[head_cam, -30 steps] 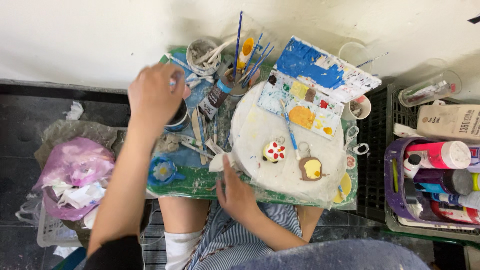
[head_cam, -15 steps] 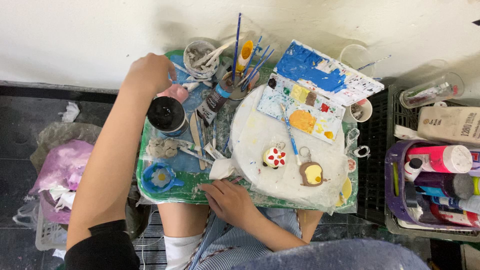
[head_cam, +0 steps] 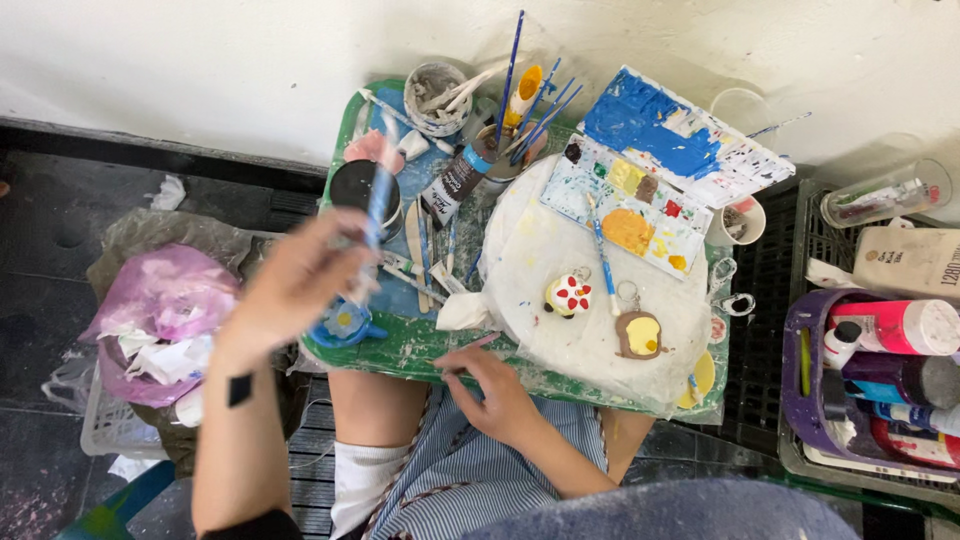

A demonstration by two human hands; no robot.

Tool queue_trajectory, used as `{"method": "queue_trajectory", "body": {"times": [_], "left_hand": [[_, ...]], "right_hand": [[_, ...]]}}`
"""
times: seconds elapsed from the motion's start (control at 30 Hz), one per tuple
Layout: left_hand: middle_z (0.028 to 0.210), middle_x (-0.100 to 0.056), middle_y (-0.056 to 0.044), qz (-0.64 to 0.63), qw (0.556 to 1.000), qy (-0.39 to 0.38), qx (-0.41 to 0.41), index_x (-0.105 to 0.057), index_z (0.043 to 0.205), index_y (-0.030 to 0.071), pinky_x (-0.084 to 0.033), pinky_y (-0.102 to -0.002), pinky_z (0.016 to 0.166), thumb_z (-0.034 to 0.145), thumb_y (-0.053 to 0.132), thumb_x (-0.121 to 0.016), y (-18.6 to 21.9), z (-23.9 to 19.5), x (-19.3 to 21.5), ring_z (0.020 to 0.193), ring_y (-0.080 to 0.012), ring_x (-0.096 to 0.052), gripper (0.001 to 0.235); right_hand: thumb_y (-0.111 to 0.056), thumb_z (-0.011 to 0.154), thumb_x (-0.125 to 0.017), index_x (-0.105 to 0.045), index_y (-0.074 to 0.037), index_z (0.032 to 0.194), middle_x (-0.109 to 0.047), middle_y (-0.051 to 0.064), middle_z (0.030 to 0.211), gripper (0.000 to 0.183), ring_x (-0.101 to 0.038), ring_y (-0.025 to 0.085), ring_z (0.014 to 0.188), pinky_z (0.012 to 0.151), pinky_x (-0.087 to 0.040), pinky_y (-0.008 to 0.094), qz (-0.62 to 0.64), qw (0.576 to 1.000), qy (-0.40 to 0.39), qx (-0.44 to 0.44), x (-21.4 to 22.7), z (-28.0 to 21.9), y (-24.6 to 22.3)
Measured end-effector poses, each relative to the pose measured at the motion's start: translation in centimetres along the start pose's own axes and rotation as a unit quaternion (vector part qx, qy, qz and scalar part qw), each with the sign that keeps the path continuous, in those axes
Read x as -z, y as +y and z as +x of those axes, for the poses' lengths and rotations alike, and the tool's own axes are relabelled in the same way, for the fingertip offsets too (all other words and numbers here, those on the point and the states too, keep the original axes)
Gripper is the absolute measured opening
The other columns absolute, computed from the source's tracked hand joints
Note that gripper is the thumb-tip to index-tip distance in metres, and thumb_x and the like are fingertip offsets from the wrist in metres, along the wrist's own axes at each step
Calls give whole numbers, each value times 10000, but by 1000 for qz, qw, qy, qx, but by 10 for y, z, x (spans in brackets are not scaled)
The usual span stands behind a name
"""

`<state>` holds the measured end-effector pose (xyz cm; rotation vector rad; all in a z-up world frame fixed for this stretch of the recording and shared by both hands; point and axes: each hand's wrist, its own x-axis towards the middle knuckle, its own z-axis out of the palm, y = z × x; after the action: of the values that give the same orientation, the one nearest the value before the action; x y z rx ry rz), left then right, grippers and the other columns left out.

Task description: The person paints clay figurines using a brush and a palette. They wipe the brush with a tissue, select various colors from a paint palette, and apply yellow and black paint to the surface of a bread-shaped figurine and a mushroom-shaped figurine.

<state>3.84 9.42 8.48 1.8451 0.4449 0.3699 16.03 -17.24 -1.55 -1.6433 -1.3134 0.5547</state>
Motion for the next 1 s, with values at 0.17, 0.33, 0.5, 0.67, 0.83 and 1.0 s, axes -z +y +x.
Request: {"method": "queue_trajectory", "body": {"times": [0.17, 0.33, 0.5, 0.67, 0.83, 1.0], "left_hand": [[883, -661, -45, -64, 994, -69, 50, -617, 1246, 67, -483, -249, 609, 987, 119, -627, -20, -35, -43, 709, -75, -599, 265], [1009, -705, -35, -49, 996, -75, 10, -623, 1232, 52, -523, -273, 689, 970, 119, -651, -13, -41, -52, 791, -90, -630, 271], [1134, -723, -59, -44, 993, -89, -59, -622, 1248, 45, -567, -274, 755, 968, 101, -635, -1, -43, -55, 935, -115, -704, 286], [1037, -731, -61, -43, 994, -105, 0, -628, 1236, 60, -560, -286, 664, 946, 168, -661, 3, -43, -63, 795, -134, -710, 311], [947, -727, -70, -73, 987, -143, 16, -635, 1228, 63, -553, -281, 646, 977, 195, -630, -1, -41, -62, 755, -125, -710, 284], [998, -757, -91, -13, 992, -114, -58, -664, 1208, 47, -555, -289, 717, 980, 174, -649, -6, -40, -52, 807, -150, -730, 261]], "right_hand": [[-27, 1020, -585, -536, -22, 1360, -697, 101, 1058, 344, -697, 173, 982, 913, -584, 324, 170, 984, -5, -47, -2, 4, -8], [-22, 1042, -552, -494, -13, 1408, -672, 116, 1117, 370, -681, 170, 1005, 907, -576, 317, 201, 977, 27, -62, 8, 10, -23], [-49, 1066, -517, -364, -30, 1528, -630, 123, 1262, 488, -666, 158, 1018, 915, -579, 313, 229, 971, 67, -28, 21, 23, -40], [-91, 1087, -484, -211, -64, 1617, -575, 116, 1337, 597, -664, 146, 1021, 892, -570, 301, 235, 964, 122, -6, 37, 47, -48], [-71, 1102, -517, -426, -19, 1489, -676, 93, 1123, 402, -631, 92, 880, 784, -525, 255, 228, 962, 145, -41, 46, 57, -36], [-46, 1087, -587, -573, 0, 1300, -703, 86, 999, 218, -631, 88, 782, 682, -525, 242, 236, 956, 165, -56, 49, 58, -21]]}}
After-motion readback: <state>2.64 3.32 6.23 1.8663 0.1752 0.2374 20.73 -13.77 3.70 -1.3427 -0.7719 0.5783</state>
